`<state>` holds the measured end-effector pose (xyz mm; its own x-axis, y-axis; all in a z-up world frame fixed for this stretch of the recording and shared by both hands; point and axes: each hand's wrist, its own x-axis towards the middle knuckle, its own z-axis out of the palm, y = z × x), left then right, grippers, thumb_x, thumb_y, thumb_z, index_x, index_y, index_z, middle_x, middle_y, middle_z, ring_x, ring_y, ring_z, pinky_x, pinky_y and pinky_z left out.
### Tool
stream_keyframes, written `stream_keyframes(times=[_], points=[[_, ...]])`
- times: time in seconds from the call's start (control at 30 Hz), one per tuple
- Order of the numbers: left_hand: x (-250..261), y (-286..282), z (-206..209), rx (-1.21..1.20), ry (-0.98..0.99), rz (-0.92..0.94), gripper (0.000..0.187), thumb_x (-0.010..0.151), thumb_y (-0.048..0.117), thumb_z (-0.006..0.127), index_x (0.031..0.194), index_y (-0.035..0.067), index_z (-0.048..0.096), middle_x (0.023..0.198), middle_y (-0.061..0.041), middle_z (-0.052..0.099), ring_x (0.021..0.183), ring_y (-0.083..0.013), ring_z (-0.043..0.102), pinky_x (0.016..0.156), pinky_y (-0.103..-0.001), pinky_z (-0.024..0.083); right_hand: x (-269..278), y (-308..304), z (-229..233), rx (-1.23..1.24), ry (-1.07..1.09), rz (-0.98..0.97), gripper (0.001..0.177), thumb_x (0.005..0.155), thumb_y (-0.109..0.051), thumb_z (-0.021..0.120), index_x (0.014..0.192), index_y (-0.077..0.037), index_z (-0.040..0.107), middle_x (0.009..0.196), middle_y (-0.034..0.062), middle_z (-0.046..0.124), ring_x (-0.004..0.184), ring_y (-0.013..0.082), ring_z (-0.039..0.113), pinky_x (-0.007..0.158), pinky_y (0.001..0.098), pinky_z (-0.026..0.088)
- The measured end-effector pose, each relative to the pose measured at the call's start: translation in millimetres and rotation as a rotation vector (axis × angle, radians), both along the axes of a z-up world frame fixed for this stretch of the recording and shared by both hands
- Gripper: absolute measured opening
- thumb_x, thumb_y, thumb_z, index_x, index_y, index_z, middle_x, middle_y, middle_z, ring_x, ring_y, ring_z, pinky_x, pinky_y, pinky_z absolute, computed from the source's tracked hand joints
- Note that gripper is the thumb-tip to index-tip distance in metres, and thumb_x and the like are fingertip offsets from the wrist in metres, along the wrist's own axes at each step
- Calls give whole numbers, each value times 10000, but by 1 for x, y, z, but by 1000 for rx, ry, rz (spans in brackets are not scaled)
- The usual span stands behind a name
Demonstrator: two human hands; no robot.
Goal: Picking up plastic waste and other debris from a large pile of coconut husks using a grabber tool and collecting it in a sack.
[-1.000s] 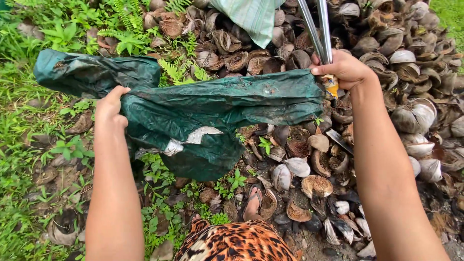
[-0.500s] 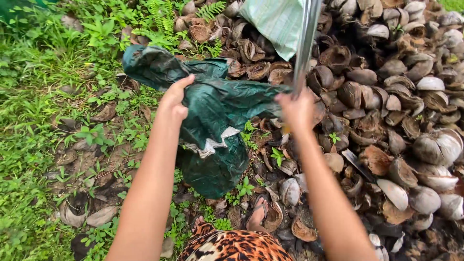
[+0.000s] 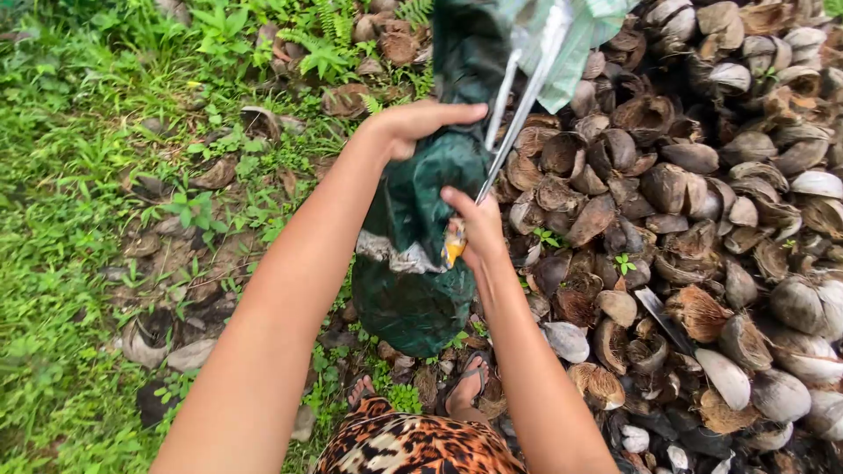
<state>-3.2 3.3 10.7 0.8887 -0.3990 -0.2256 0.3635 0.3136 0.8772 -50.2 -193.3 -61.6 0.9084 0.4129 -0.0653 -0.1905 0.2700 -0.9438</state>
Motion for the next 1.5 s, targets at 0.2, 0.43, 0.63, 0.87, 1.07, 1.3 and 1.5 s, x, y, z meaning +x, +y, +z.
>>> stream_keyframes(times=[0.2, 0.43, 0.63, 0.87, 1.07, 1.3, 1.5], points=[[-83, 44, 26, 774, -335, 582, 896, 839, 642, 747, 1337, -78, 557, 1210, -205, 720, 1050, -272, 748, 878, -428, 596, 52, 6, 10, -25, 185, -202, 204, 824, -56, 782, 945, -68, 617, 693, 1, 583, 465, 97, 484, 399, 235, 389], [-213, 47, -110, 1393, -226, 648, 1649, 491, 747, 908, 1602, 21, -70, 1685, -288, 40, 1566, -439, 45, 1186, -635, 3, 77, 5, 78, 58, 327, -290, 213, 793, -64, 795, 822, -91, 586, 668, 18, 588, 465, 107, 511, 412, 257, 458], [-179, -17, -162, 1097, -414, 590, 1819, 394, 769, 904, 1538, -69, -235, 1649, -343, 41, 1568, -401, 56, 1195, -641, -113, 70, 43, 82, 157, 444, -193, 211, 793, -28, 797, 843, -88, 600, 688, 20, 604, 482, 110, 515, 439, 234, 477], [-102, -66, -216, 855, -210, 1105, 1564, 545, 523, 1026, 1556, -104, 11, 1598, -329, 273, 1428, -478, 288, 1185, -498, 208, 43, 78, 76, 237, 546, -190, 185, 771, -45, 768, 801, -94, 592, 645, 17, 582, 470, 104, 509, 422, 226, 458], [-81, -17, -162, 476, -228, 1285, 498, 742, 144, 845, 1189, 4, 676, 1045, -118, 763, 970, -289, 731, 895, -375, 535, 87, 38, 92, 332, 474, -253, 257, 820, -72, 786, 782, -124, 536, 642, -12, 519, 514, 101, 548, 453, 282, 493], [-64, 10, -134, -224, -11, 1022, 261, 764, -28, 729, 1024, -45, 716, 951, -115, 758, 821, -242, 713, 768, -371, 564, 206, -14, -37, 53, 525, -483, 162, 913, -196, 723, 938, -101, 593, 765, 20, 598, 552, 115, 553, 488, 299, 523], [-50, 38, -157, -345, 214, 1023, 263, 740, -34, 721, 981, -136, 695, 913, -193, 739, 750, -324, 717, 694, -457, 591, 184, -34, -93, -211, 568, -209, 330, 956, -372, 664, 1152, -110, 624, 1050, 69, 633, 694, 226, 675, 534, 406, 587]])
